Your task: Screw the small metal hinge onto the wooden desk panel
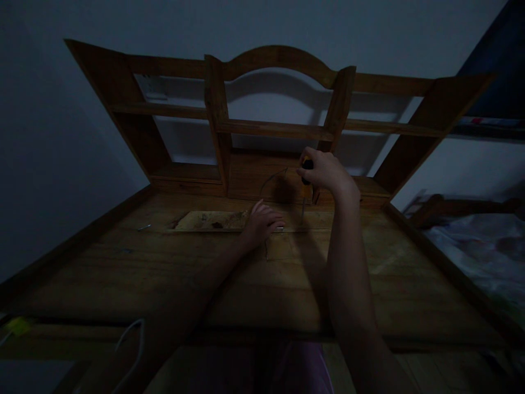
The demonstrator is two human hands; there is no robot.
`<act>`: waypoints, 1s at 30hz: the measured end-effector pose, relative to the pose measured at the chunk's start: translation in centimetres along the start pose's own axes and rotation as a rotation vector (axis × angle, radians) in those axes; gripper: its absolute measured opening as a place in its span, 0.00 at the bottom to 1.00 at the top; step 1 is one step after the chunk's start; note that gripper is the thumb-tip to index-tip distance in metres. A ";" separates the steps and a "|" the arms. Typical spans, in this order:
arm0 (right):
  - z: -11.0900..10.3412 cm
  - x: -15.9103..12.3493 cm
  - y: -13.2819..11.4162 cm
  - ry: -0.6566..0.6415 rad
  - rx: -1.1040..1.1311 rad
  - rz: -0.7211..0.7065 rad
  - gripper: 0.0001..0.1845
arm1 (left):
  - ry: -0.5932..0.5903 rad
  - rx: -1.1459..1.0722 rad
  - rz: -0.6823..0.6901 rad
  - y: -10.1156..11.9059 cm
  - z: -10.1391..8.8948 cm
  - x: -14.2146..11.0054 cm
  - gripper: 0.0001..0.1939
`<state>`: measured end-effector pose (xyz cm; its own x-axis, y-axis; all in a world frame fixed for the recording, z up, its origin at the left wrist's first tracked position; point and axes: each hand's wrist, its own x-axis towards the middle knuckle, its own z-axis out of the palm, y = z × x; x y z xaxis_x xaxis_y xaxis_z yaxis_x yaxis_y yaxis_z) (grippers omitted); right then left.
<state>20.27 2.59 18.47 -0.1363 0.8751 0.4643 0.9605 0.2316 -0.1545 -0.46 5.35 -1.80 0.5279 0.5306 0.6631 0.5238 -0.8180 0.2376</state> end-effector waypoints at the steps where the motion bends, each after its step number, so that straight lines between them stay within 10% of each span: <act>1: 0.0 0.0 0.0 0.003 0.000 -0.001 0.16 | -0.009 -0.024 0.001 -0.2 0.1 0.0 0.09; 30: 0.0 0.0 -0.2 -0.010 0.018 -0.009 0.15 | -0.010 -0.135 0.039 -0.4 0.3 0.1 0.06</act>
<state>20.12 2.54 18.52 -0.1474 0.8772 0.4570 0.9548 0.2468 -0.1657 -0.43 5.74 -2.02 0.5532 0.4991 0.6670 0.4078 -0.8604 0.3055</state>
